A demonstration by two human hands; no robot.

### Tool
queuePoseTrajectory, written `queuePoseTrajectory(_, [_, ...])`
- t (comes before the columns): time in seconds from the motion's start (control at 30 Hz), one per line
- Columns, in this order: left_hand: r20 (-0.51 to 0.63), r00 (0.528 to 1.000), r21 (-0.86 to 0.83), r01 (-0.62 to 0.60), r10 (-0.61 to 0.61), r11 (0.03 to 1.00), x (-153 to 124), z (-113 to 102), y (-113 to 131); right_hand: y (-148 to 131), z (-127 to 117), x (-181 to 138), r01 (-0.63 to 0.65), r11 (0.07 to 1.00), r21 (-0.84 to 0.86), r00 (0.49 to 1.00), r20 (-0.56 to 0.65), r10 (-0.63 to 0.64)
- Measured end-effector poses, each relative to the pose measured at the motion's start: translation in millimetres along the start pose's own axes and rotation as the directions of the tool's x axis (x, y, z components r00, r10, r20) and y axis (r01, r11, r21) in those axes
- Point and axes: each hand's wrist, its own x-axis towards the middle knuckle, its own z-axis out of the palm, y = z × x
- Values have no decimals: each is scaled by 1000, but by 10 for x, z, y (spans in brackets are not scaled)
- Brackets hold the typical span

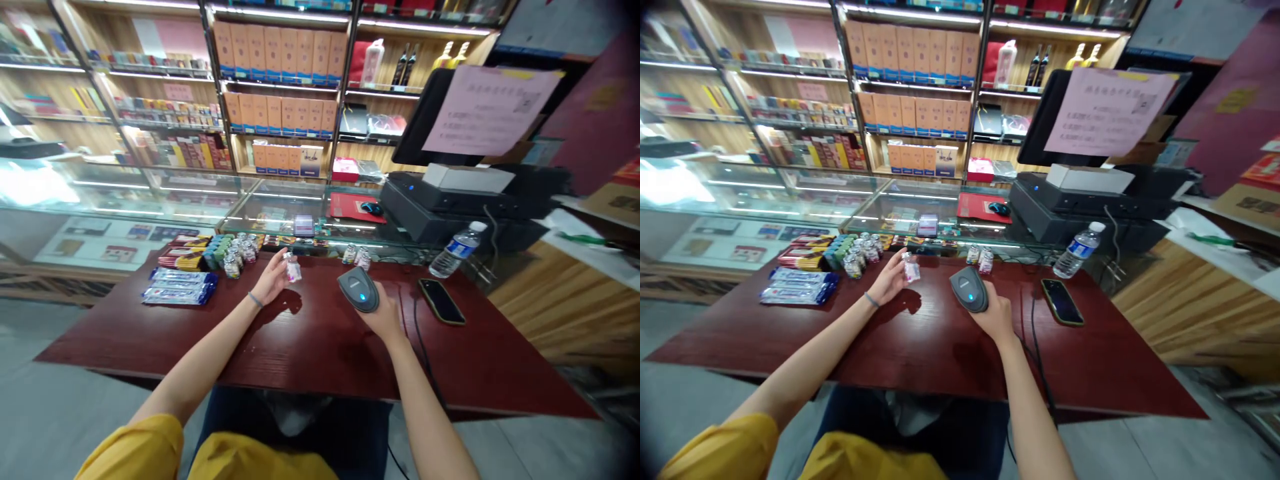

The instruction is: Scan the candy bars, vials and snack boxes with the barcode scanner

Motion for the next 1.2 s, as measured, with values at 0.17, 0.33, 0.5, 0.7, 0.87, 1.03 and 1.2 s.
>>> queuePoseTrajectory(0.17, [-24,1000,-22,14,-14,1000,-151,-332,203,-261,403,142,82,995,56,996,43,-84])
queuePoseTrajectory(0.33, [-160,986,-104,21,-37,994,-177,-553,254,-565,576,147,165,982,96,973,150,-178])
queuePoseTrajectory(0.5, [-240,968,-196,20,-68,980,-118,-654,251,-694,614,15,276,953,121,917,265,-299])
queuePoseTrajectory(0.7, [-247,967,-175,22,-65,984,-101,-671,241,-753,610,-37,324,932,165,875,323,-361])
queuePoseTrajectory(0.87, [-249,966,-140,26,-61,990,-80,-681,239,-759,592,-24,356,922,154,846,366,-388])
queuePoseTrajectory(1.03, [-247,967,-141,23,-58,990,-71,-681,244,-745,578,-24,329,933,148,858,365,-361])
queuePoseTrajectory(1.2, [-232,973,-114,-5,-22,993,-107,-657,240,-691,588,-33,336,933,130,870,335,-360])
